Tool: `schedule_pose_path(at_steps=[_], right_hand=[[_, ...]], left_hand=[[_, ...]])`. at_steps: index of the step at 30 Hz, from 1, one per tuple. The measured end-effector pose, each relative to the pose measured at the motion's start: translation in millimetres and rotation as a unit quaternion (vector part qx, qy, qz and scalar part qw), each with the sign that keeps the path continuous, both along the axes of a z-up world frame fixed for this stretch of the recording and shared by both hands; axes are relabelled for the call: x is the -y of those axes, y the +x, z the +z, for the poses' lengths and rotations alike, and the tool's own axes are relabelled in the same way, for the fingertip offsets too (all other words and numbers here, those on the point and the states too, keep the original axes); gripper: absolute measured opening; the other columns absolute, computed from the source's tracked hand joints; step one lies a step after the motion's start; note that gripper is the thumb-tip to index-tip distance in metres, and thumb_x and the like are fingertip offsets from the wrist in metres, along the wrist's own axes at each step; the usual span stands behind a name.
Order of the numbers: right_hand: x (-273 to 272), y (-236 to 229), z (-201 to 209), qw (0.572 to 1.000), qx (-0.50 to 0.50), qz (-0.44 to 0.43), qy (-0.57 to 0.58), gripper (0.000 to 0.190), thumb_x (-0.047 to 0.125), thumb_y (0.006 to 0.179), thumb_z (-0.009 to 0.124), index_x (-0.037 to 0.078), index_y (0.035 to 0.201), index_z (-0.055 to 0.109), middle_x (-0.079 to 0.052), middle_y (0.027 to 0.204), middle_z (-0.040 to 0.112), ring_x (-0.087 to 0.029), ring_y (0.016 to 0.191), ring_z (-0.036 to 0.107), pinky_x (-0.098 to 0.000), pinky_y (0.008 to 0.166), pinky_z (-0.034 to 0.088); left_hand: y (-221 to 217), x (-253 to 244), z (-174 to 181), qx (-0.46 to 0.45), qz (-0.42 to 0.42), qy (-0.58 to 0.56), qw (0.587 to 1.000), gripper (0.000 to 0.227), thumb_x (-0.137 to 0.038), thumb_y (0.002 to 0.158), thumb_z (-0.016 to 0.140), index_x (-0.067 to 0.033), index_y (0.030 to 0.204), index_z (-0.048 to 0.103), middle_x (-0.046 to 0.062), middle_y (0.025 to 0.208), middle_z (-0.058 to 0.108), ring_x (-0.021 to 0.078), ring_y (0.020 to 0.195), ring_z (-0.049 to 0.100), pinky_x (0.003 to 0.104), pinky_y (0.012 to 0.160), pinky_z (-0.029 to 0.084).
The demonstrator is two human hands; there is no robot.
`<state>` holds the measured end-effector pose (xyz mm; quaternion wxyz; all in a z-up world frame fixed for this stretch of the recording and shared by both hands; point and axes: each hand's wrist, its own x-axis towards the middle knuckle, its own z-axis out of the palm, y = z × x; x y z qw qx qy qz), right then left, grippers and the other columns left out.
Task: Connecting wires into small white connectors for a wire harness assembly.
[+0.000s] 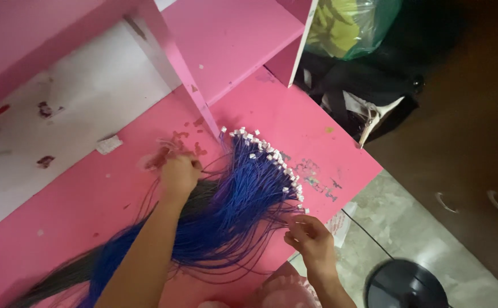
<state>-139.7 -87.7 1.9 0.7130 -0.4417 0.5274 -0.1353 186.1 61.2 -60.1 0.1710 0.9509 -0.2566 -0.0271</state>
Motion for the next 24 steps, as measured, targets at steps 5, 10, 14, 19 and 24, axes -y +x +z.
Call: schedule_pose_path(at_steps=[5,10,14,19,24], right_hand=[[3.9,-2.9,-17.8,0.999,-0.013,0.019,0.031,0.024,0.009,0.088,0.069,-0.007,0.105,0.073,-0.013,0.091,0.072,-0.021,0.078,0.07,-0.0366,0.073,0.064],[2.3,1.3,-10.3,0.996,0.061,0.021,0.067,0.025,0.011,0.091,0.071,-0.011,0.104,0.073,-0.01,0.086,0.068,-0.018,0.079,0.067,-0.0359,0.074,0.063],[5.6,-0.3,-16.3,0.985,0.107,-0.012,0.137,0.025,0.012,0.093,0.069,-0.007,0.109,0.075,-0.01,0.086,0.068,-0.017,0.079,0.065,-0.034,0.075,0.059],[6.5,-11.1,-33.9,0.974,0.137,-0.043,0.177,0.025,0.007,0.092,0.064,-0.006,0.113,0.069,-0.011,0.094,0.072,-0.02,0.082,0.069,-0.0353,0.076,0.058],[5.6,-18.1,-29.2,0.968,0.176,-0.015,0.177,0.027,0.003,0.09,0.065,0.002,0.117,0.064,-0.012,0.096,0.072,-0.021,0.082,0.068,-0.033,0.079,0.057]], left_hand=[[0.6,-10.9,-9.1,0.033,-0.058,-0.055,0.996,0.018,-0.026,0.084,0.074,-0.0081,0.086,0.076,0.018,0.083,0.072,0.0395,0.077,0.07,0.051,0.068,0.056],[-65.0,0.4,17.9,-0.349,-0.011,-0.333,0.876,0.016,-0.004,0.093,0.062,-0.007,0.108,0.068,0.007,0.084,0.071,0.0177,0.071,0.069,0.032,0.061,0.06],[-145.9,23.2,48.0,-0.493,-0.077,-0.385,0.776,0.024,0.001,0.093,0.066,-0.0061,0.115,0.071,0.009,0.098,0.072,0.0135,0.081,0.07,0.03,0.069,0.064],[-182.4,33.8,68.9,-0.391,-0.161,-0.276,0.863,0.018,-0.006,0.09,0.073,-0.0046,0.108,0.076,0.008,0.092,0.08,0.0109,0.079,0.072,0.027,0.071,0.06],[-186.4,39.7,73.8,-0.37,-0.232,-0.295,0.85,0.018,-0.008,0.083,0.075,-0.0038,0.101,0.074,0.01,0.092,0.073,0.0151,0.08,0.074,0.028,0.07,0.061]])
